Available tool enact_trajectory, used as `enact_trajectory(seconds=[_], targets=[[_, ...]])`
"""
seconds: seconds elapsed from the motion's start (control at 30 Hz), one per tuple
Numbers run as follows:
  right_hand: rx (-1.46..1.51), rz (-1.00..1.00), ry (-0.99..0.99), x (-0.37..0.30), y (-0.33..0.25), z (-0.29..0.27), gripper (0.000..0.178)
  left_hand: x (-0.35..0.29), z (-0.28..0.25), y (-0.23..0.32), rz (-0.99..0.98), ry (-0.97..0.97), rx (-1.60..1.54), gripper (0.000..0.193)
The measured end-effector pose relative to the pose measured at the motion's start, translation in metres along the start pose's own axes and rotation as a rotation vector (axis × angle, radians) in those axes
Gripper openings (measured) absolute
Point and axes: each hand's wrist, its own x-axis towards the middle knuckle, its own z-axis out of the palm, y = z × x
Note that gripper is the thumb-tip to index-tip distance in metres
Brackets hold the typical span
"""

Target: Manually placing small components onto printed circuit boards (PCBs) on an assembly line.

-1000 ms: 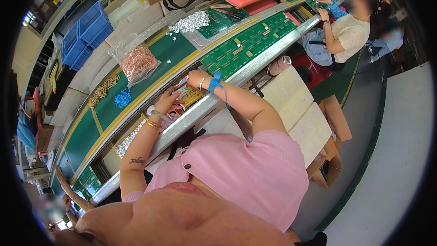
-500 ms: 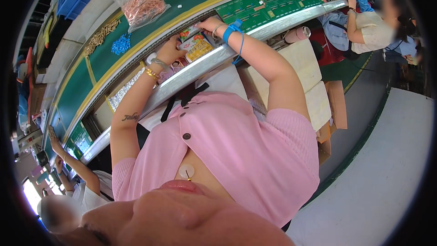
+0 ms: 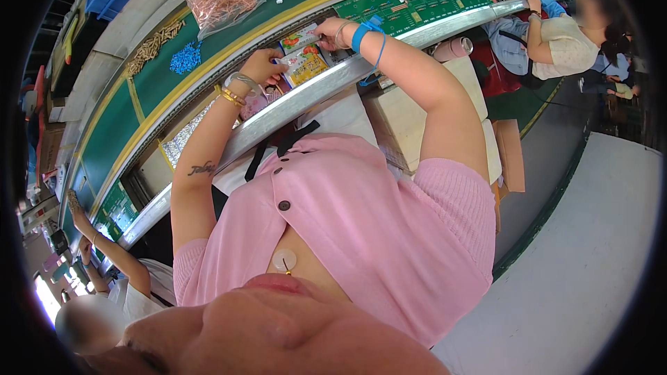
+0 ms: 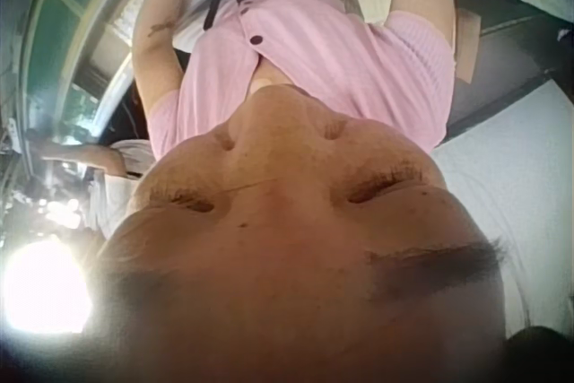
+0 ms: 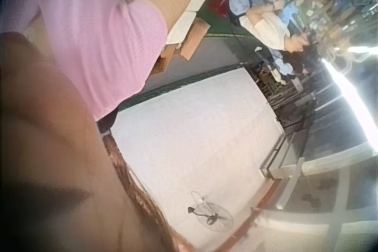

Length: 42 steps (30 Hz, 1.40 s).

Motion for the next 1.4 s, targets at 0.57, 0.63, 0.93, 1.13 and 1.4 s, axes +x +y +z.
enact_trajectory(seconds=[0.57,0.63,0.93,1.13,1.4], targets=[[0.069,0.059,-0.125,-0.003,0.005,-0.002,0.016,-0.01,0.0,-0.015,-0.024,0.069,-0.146,0.025],[0.111,0.048,-0.163,-0.009,0.003,0.0,0.016,-0.01,-0.003,-0.026,-0.041,0.036,-0.26,0.025],[0.144,0.055,-0.246,-0.029,0.007,-0.002,0.026,-0.055,-0.013,0.025,0.53,0.397,0.242,0.024],[0.244,0.095,-0.516,-0.073,0.016,-0.009,0.033,-0.086,-0.07,0.008,0.21,0.282,-0.416,0.02],[-0.135,-0.608,-0.365,-0.173,0.011,0.028,0.044,-0.084,-0.065,0.015,0.179,0.369,-1.07,0.014]])
